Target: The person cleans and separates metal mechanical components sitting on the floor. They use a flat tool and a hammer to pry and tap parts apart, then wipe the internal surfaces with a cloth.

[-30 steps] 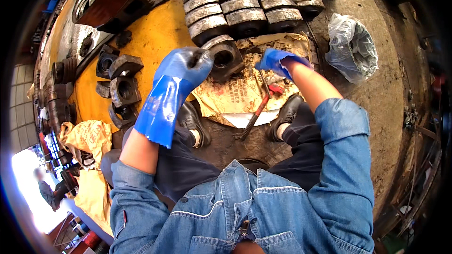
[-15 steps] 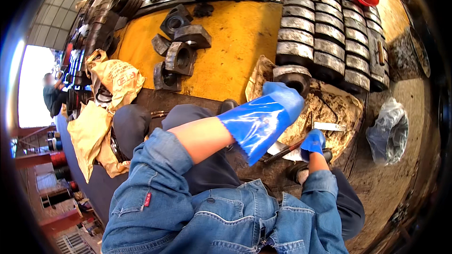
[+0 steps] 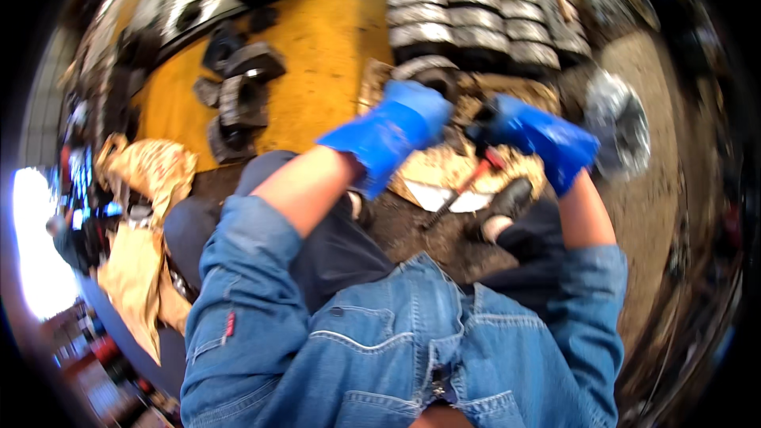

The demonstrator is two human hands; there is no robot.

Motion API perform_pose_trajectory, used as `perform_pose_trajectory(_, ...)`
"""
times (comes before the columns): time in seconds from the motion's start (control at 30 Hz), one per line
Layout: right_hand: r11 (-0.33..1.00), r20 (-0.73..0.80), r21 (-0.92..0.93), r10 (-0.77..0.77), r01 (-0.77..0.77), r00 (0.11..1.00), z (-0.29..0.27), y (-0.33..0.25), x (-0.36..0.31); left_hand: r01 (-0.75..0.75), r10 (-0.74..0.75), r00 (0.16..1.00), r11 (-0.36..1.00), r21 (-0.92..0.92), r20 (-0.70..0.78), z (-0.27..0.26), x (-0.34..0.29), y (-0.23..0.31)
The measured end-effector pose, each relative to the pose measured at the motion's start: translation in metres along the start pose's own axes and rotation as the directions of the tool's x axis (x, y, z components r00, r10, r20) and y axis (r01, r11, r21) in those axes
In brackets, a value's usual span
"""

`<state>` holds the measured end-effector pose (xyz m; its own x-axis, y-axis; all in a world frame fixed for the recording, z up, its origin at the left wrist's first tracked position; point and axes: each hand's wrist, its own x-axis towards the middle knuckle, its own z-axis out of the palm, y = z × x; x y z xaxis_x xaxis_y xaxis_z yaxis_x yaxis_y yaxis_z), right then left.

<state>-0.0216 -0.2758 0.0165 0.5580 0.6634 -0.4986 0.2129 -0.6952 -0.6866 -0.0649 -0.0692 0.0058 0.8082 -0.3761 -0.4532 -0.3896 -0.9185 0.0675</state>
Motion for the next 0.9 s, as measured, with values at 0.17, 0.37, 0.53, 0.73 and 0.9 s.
perform_pose_trajectory(0.17, 0.890, 0.031, 0.435, 0.135, -0.135, 0.990, 0.015, 0.024, 0.014, 0.018, -0.031, 0.978, 0.997, 0.069, 0.204, -0.005, 0.009, -0.007)
perform_pose_trajectory(0.37, -0.214, 0.052, 0.975, 0.451, 0.052, 0.891, 0.124, 0.145, 0.050, 0.094, -0.095, 0.973, 0.995, 0.014, 0.211, -0.008, 0.023, -0.017)
perform_pose_trajectory(0.53, 0.416, -0.045, 0.835, 0.704, -0.360, 0.709, 0.291, 0.246, 0.044, 0.265, -0.253, 0.962, 0.956, -0.127, 0.100, -0.046, 0.009, -0.015)
perform_pose_trajectory(0.73, 0.463, 0.000, 0.522, 0.840, -0.716, 0.543, 0.286, 0.213, 0.051, 0.241, -0.282, 0.934, 0.950, -0.196, -0.220, -0.021, 0.017, -0.032)
perform_pose_trajectory(0.9, 0.516, -0.042, 0.500, 0.817, -0.696, 0.575, 0.297, 0.226, 0.056, 0.206, -0.218, 0.947, 0.976, -0.073, -0.235, -0.012, 0.035, -0.023)
